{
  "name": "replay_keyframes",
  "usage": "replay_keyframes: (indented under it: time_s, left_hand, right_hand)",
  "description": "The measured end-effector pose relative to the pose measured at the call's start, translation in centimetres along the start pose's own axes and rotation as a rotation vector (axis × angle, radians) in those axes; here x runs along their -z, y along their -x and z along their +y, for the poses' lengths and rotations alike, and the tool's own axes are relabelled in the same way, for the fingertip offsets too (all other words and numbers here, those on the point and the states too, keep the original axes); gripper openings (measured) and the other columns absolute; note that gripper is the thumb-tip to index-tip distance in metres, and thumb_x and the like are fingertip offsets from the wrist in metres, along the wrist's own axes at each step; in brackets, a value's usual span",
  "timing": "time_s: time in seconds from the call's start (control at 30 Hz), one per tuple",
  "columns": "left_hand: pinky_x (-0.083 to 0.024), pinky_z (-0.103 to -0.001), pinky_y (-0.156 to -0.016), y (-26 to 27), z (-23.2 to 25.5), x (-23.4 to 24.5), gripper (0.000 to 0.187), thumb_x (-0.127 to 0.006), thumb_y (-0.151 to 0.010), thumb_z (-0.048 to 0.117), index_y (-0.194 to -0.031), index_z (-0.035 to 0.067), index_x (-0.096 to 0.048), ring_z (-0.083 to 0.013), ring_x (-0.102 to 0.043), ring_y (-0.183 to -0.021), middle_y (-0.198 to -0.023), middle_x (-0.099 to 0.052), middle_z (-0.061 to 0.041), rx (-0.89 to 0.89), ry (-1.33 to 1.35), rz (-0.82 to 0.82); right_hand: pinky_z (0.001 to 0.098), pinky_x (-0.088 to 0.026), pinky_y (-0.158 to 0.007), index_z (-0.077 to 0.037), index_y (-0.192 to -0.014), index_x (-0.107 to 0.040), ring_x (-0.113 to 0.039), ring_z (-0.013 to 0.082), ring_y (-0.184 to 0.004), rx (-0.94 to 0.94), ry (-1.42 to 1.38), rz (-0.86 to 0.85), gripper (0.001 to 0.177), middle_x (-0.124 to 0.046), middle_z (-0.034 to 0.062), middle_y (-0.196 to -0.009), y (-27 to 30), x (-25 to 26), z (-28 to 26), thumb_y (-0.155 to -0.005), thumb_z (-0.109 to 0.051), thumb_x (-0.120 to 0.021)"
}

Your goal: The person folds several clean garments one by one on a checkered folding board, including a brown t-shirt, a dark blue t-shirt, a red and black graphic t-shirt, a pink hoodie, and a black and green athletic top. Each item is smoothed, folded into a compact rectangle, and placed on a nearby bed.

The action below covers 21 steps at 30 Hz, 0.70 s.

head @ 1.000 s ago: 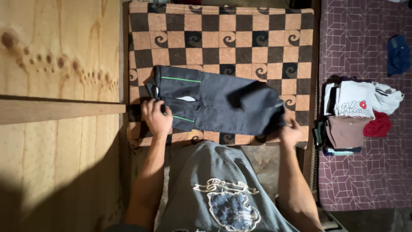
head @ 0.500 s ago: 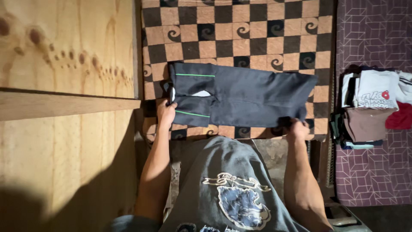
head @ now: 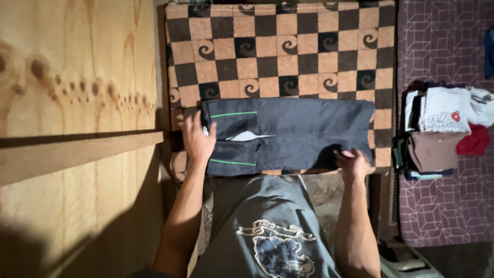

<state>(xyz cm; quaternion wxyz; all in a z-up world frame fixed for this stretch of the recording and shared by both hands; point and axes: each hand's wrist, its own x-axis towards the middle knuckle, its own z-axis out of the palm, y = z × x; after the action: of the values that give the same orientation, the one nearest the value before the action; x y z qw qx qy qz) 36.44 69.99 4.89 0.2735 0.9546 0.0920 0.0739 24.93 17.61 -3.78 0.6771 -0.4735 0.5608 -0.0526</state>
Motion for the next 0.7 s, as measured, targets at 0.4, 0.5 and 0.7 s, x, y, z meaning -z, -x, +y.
replay_keyframes:
  time_s: [0.4, 0.5, 0.7]
  left_hand:
    - [-0.046, -0.048, -0.104, -9.0, 3.4, -4.5, 0.014, -0.076, -0.087, 0.020, -0.098, 0.023, -0.068, -0.0313, -0.054, -0.124, -0.120, -0.063, -0.007, -0.105, -0.322, -0.170]
    - [-0.049, -0.053, -0.089, -12.5, 3.0, -5.8, 0.013, -0.066, -0.102, 0.024, -0.110, 0.015, -0.061, -0.0390, -0.064, -0.102, -0.100, -0.068, -0.016, 0.165, -0.128, -0.092]
    - [-0.047, -0.044, -0.053, -23.1, 2.4, -11.2, 0.030, -0.050, -0.106, 0.025, -0.129, 0.010, -0.038, -0.0309, -0.062, -0.077, -0.088, -0.068, -0.017, 0.682, 0.969, -0.065]
  right_hand:
    - [0.0262, -0.043, -0.047, -0.016, -0.085, -0.061, -0.060, 0.0149, -0.057, -0.234, -0.342, -0.266, 0.017, -0.062, 0.0003, -0.068, -6.6, -8.2, -8.7, -0.098, -0.027, -0.060]
    - [0.0243, -0.047, -0.050, -0.012, -0.088, -0.060, -0.062, 0.0156, -0.060, -0.223, -0.425, -0.320, 0.018, -0.065, 0.0035, -0.073, -7.9, -12.2, -12.2, -0.100, -0.025, -0.059]
    - [0.0359, -0.053, -0.061, -0.009, -0.089, -0.060, -0.068, 0.0269, -0.071, -0.216, -0.320, -0.433, 0.022, -0.071, 0.0105, -0.083, -11.0, -20.4, -16.1, -0.099, -0.026, -0.051]
